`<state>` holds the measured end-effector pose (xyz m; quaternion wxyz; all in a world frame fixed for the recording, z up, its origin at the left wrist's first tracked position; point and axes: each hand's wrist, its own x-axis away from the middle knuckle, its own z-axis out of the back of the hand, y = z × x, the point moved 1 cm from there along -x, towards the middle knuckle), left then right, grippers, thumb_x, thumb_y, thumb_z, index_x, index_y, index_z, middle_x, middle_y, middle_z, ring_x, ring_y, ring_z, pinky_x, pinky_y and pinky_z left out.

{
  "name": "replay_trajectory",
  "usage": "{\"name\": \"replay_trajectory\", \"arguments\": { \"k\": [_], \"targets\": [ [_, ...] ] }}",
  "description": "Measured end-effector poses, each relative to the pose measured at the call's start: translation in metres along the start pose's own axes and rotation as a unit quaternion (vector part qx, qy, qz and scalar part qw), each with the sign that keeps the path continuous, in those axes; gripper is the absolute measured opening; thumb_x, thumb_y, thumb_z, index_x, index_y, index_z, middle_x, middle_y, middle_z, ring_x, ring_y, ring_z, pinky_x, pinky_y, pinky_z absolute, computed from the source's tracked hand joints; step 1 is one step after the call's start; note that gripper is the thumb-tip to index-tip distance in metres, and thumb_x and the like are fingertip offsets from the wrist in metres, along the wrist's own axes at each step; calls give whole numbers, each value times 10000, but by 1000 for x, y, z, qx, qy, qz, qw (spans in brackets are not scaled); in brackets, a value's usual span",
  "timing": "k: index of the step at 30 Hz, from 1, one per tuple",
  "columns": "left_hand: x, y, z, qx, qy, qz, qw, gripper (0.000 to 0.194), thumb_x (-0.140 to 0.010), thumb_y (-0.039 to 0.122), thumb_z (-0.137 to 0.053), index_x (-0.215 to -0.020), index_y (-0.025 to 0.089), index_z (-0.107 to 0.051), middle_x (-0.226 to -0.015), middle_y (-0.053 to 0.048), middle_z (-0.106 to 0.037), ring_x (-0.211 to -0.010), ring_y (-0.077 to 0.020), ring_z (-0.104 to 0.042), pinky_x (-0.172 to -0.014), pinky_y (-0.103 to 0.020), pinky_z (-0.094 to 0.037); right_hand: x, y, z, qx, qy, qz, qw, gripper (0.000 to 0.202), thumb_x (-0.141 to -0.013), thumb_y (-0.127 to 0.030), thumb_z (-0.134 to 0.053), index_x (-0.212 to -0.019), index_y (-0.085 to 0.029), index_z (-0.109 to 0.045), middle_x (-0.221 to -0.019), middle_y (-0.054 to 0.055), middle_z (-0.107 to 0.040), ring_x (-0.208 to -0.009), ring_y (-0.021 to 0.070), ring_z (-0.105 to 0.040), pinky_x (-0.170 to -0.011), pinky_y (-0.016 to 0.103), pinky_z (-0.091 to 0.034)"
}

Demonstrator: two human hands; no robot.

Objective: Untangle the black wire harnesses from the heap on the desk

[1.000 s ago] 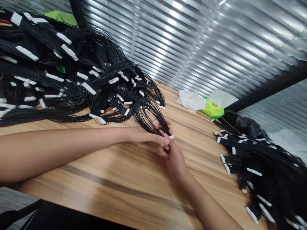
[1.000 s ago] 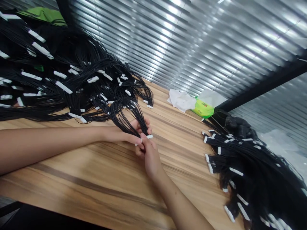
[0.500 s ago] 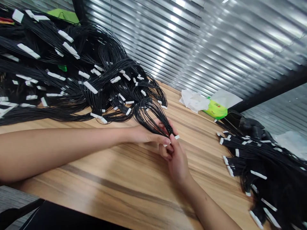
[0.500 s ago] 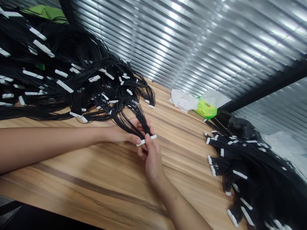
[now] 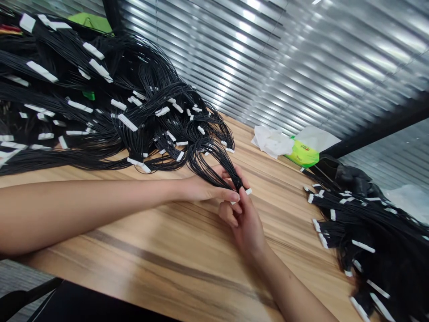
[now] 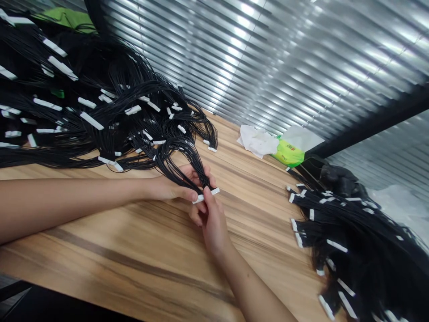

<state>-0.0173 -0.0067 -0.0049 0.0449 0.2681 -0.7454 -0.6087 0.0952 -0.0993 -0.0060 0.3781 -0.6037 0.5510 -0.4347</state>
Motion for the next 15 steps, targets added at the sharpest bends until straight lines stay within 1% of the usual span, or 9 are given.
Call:
{"name": "replay_trajectory", "arguments": {
  "k": [5,7,10,13,15],
  "targets": [
    [3,4,-5,36,-20,21,999,467,-673,354,-808,-1045,200,-573,-1049,-63,-629,-913,-146,-632,-791,-271,-541,2,-6,4,106,-4,45,993,561,-842,-640,-476,-490,-224,-341,-411,-63,-324,-390,78,-229,-417,267,-182],
    [4,6,-6,59,-26,22,998,464,-677,296,-810,-1052,205,-553,-1041,-57,-628,-866,-137,-645,-750,-269,-557,3,-10,5,140,-2,53,989,566,-864,-628,-445,-481,-219,-372,-403,-59,-331,-389,81,-241,-421,271,-199],
    [4,8,-8,86,-36,19,995,465,-678,207,-804,-1046,209,-520,-1023,-47,-626,-816,-139,-662,-707,-289,-576,6,-13,5,190,-2,69,979,584,-899,-607,-388,-474,-207,-419,-398,-33,-384,-409,94,-315,-446,277,-239],
    [4,9,-8,84,-31,6,996,480,-661,173,-809,-1038,200,-513,-1060,-57,-618,-880,-155,-669,-731,-292,-577,9,-13,6,191,-6,72,979,575,-910,-589,-380,-480,-208,-402,-410,-19,-416,-424,100,-352,-453,275,-252],
    [4,10,-8,77,-20,-7,997,496,-657,160,-809,-1051,204,-511,-1112,-63,-612,-952,-156,-659,-789,-294,-567,10,-10,5,148,-2,65,987,537,-906,-569,-405,-503,-215,-370,-408,-41,-379,-401,89,-313,-435,266,-238]
  ]
}}
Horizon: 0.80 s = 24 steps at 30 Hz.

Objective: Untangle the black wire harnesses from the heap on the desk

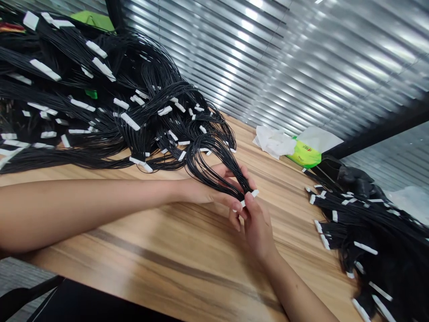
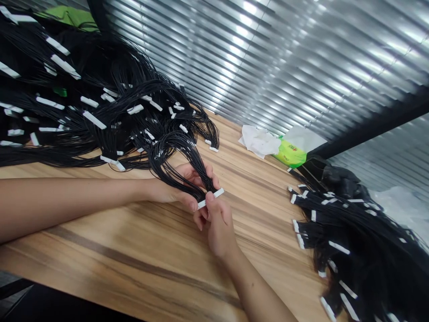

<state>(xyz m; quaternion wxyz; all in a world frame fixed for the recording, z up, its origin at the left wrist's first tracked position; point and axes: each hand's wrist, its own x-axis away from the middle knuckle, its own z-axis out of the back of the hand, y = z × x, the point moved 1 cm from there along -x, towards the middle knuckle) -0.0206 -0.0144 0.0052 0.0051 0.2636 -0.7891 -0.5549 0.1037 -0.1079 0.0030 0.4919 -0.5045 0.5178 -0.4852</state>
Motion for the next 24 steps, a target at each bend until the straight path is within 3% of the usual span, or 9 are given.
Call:
{"name": "replay_trajectory", "arguments": {
  "k": [3,6,10,14,17,20,22,24],
  "targets": [
    [0,-1,1,-10,3,0,1000,501,-673,214,-809,-1084,210,-523,-1137,-73,-620,-974,-153,-651,-839,-307,-549,1,4,-4,-69,15,-17,997,499,-878,-552,-458,-522,-220,-346,-429,-75,-292,-381,73,-232,-398,248,-197],
    [-2,-3,2,-42,7,9,999,529,-689,368,-795,-1124,204,-543,-1144,-90,-629,-979,-161,-641,-843,-300,-533,-1,6,-6,-96,59,-22,993,467,-845,-544,-515,-546,-218,-367,-472,-90,-238,-396,69,-194,-380,229,-162],
    [-5,-6,7,-141,107,28,984,515,-769,599,-625,-1008,143,-618,-1034,-86,-660,-871,-145,-625,-664,-215,-507,-9,3,1,-98,146,33,984,477,-808,-520,-583,-531,-218,-338,-480,-91,-232,-415,68,-201,-391,224,-164],
    [-6,-3,9,-243,181,21,953,394,-876,477,-550,-769,107,-629,-742,-26,-639,-592,-73,-552,-568,-190,-450,-17,0,13,-88,213,105,967,479,-813,-482,-596,-518,-215,-329,-498,-85,-253,-425,67,-230,-403,223,-189],
    [-2,3,8,-371,199,-93,902,219,-840,352,-644,-833,134,-658,-726,-11,-639,-597,-74,-544,-552,-181,-428,-19,2,16,-89,244,140,956,456,-825,-473,-589,-531,-213,-356,-513,-80,-282,-430,71,-260,-401,219,-204],
    [1,8,7,-493,124,-251,824,135,-843,262,-655,-942,179,-694,-871,-45,-686,-775,-107,-612,-672,-204,-468,-17,6,13,-93,251,153,951,424,-816,-464,-604,-548,-208,-397,-517,-78,-313,-429,73,-283,-392,215,-210],
    [2,8,8,-559,99,-298,768,117,-848,244,-650,-937,204,-715,-881,-44,-681,-810,-116,-614,-715,-228,-456,-16,8,9,-98,245,142,954,410,-799,-469,-617,-557,-207,-415,-514,-78,-328,-425,73,-292,-388,212,-216],
    [2,8,10,-610,109,-304,724,100,-844,263,-658,-906,234,-730,-860,-28,-666,-766,-110,-595,-702,-242,-423,-16,10,6,-97,241,118,958,415,-787,-499,-612,-564,-209,-415,-510,-78,-340,-418,72,-299,-388,211,-226]
  ]
}}
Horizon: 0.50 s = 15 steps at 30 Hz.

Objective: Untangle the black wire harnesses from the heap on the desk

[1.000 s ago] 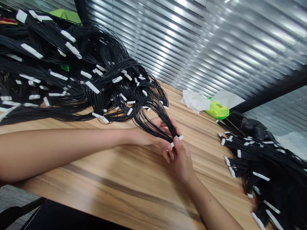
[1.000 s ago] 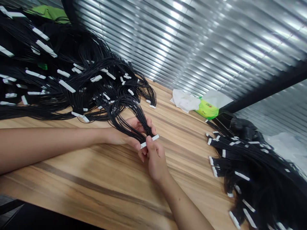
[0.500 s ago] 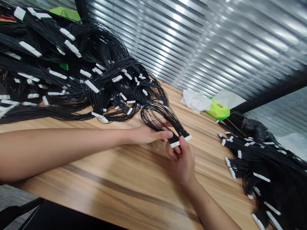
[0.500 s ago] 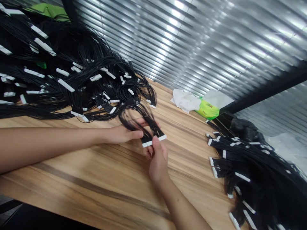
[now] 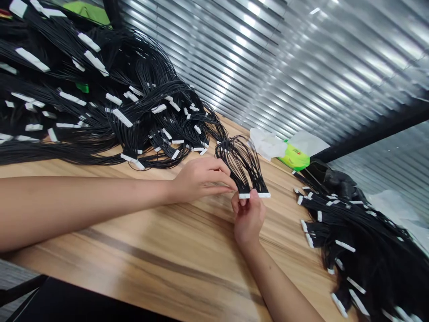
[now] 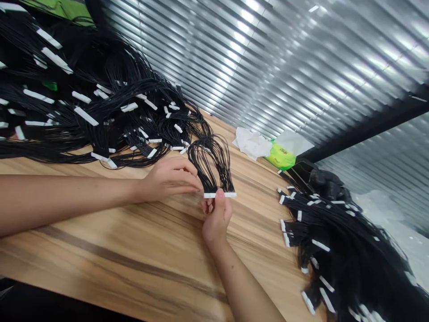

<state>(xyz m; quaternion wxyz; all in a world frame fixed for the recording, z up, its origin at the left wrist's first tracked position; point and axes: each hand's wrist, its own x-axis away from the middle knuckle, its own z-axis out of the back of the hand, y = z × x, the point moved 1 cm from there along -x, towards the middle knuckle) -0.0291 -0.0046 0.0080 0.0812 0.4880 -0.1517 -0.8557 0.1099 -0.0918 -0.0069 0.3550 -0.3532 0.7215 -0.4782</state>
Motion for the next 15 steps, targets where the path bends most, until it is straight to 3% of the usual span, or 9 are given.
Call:
{"name": "replay_trajectory", "arguments": {
  "k": [6,11,15],
  "targets": [
    [-1,0,3,-32,0,-6,999,123,-862,308,-632,-859,237,-732,-838,-20,-666,-772,-106,-600,-708,-232,-398,9,-2,-2,40,-19,-60,997,439,-769,-548,-597,-559,-215,-401,-506,-74,-354,-407,73,-319,-389,216,-237],
    [-1,3,5,-62,-19,-40,997,150,-885,327,-595,-851,267,-728,-795,-6,-669,-728,-107,-582,-689,-248,-369,14,-4,0,56,-19,-53,997,429,-787,-547,-575,-568,-219,-406,-510,-65,-370,-418,85,-349,-401,227,-256],
    [-3,6,3,-89,-80,-32,992,180,-918,326,-531,-882,216,-669,-820,-19,-659,-751,-128,-549,-701,-265,-345,12,-5,4,65,-39,-61,995,428,-795,-546,-572,-569,-218,-415,-506,-59,-388,-423,93,-371,-407,234,-267]
  ]
}}
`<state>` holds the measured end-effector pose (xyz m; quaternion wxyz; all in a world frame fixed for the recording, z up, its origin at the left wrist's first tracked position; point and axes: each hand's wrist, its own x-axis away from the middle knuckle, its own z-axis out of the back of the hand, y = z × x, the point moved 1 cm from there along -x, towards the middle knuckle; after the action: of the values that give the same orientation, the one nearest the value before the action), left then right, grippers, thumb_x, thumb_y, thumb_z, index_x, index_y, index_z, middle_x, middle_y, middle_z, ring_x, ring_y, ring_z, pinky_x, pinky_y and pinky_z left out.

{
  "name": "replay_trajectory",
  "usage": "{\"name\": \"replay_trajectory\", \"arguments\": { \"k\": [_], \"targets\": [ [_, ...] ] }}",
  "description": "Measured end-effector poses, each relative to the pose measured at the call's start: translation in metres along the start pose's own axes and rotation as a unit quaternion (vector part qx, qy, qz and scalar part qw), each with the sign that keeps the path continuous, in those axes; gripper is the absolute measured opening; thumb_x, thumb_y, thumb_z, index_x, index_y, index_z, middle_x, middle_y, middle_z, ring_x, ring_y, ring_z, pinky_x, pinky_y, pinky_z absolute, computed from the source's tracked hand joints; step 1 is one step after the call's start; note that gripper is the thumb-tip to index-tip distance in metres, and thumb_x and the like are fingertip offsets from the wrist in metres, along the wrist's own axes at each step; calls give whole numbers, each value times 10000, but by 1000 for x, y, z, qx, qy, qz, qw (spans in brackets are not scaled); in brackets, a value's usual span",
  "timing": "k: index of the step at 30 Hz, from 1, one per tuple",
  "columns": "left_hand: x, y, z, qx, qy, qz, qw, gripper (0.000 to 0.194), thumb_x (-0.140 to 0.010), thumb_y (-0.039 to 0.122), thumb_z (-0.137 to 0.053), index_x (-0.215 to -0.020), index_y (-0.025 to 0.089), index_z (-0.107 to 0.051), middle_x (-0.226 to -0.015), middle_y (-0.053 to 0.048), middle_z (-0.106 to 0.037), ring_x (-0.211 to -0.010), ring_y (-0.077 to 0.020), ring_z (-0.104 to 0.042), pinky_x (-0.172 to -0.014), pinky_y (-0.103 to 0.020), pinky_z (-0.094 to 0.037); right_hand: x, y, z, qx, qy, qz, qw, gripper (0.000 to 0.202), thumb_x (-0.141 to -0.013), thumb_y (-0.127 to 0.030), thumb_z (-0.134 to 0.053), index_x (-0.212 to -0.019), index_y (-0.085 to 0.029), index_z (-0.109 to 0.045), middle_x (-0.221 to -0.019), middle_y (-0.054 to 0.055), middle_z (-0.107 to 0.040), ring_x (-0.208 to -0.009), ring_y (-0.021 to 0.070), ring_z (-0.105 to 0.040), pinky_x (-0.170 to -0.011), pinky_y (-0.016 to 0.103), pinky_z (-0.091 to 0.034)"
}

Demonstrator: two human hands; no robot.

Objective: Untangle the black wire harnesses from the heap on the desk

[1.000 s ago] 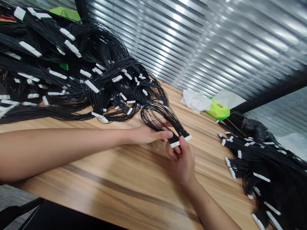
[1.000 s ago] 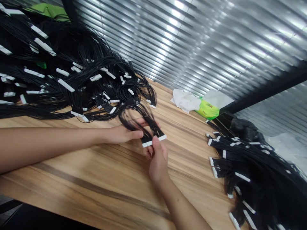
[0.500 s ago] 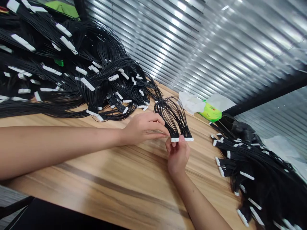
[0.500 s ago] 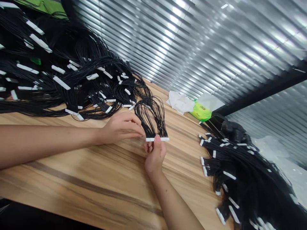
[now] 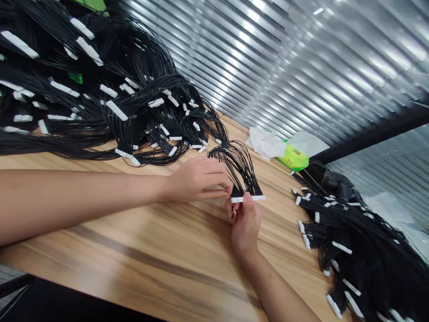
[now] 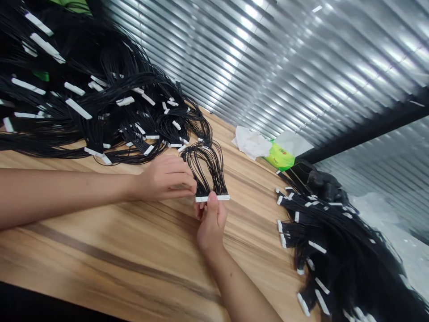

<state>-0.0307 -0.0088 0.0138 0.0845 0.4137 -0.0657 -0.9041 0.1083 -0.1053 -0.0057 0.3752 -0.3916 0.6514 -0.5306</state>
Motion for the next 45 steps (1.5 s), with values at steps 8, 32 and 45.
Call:
{"name": "replay_trajectory", "arguments": {
  "k": [8,32,45],
  "targets": [
    [1,-6,-4,66,-75,121,988,432,-955,446,-397,-656,162,-528,-656,0,-549,-678,-130,-466,-707,-273,-320,-10,-2,13,-59,69,38,995,377,-861,-460,-503,-589,-220,-402,-498,-68,-360,-427,91,-334,-414,222,-259],
    [3,-11,-11,277,66,230,931,203,-889,299,-576,-909,171,-732,-748,-31,-668,-838,-148,-617,-852,-271,-484,21,-3,0,-46,-70,10,996,432,-825,-570,-531,-591,-229,-407,-445,-62,-377,-354,92,-338,-338,221,-261],
    [0,-1,-12,499,-115,260,818,241,-896,315,-551,-934,102,-656,-794,-46,-653,-719,-98,-570,-684,-205,-474,17,-1,3,-77,-119,-30,989,437,-850,-562,-485,-572,-229,-432,-432,-52,-381,-370,103,-301,-358,249,-206]
  ]
}}
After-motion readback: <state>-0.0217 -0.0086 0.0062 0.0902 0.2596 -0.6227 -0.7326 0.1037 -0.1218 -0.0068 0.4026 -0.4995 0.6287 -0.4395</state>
